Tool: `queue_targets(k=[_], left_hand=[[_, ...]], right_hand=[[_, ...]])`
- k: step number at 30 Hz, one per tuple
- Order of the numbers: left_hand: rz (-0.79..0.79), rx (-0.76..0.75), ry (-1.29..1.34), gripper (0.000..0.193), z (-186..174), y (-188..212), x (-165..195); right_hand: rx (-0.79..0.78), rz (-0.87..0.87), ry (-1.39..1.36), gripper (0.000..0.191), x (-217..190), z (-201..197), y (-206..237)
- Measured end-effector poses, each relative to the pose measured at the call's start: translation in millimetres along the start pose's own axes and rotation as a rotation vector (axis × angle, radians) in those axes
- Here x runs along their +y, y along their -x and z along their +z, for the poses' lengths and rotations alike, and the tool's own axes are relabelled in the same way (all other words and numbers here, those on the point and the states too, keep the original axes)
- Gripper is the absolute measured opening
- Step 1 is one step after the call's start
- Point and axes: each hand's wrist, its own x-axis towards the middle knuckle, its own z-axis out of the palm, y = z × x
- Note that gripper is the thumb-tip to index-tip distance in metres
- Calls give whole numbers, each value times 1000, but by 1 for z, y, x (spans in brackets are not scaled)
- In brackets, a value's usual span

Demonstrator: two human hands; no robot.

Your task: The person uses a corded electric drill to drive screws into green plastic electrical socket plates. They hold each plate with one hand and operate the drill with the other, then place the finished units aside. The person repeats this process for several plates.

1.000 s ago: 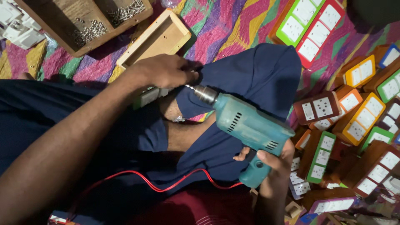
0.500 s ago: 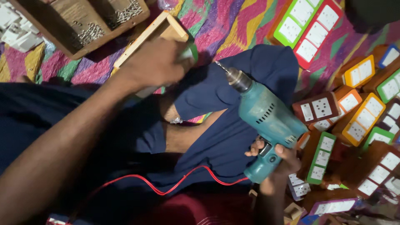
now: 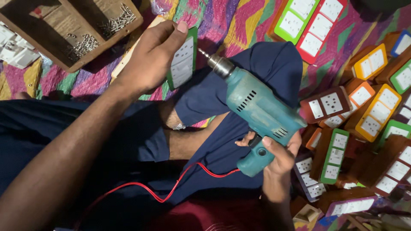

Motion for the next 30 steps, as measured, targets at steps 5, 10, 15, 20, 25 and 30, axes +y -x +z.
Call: queue_targets(k=[5,10,15,20,25,30], left_hand=[[-6,12,-78,45,2,0,-1],[-32,38,-150,46,3,1,2],[-24,15,-135,48,5,1,3],[-21,11,-177,49,4,1,1],[-27,14,-232,50,4,-2,-1],[-6,36,-219,50,1,-2,-2]], right_hand=[[-11,-8,24,44,-2,6,-2],[15,-1,48,42,-3,12,-5],[3,2,77,39,-2,14,-9],[21,4,100,39,-2,16,-10],[32,17,84,37,-5,22,-12],[67,6,131,39,-5,33,-11]])
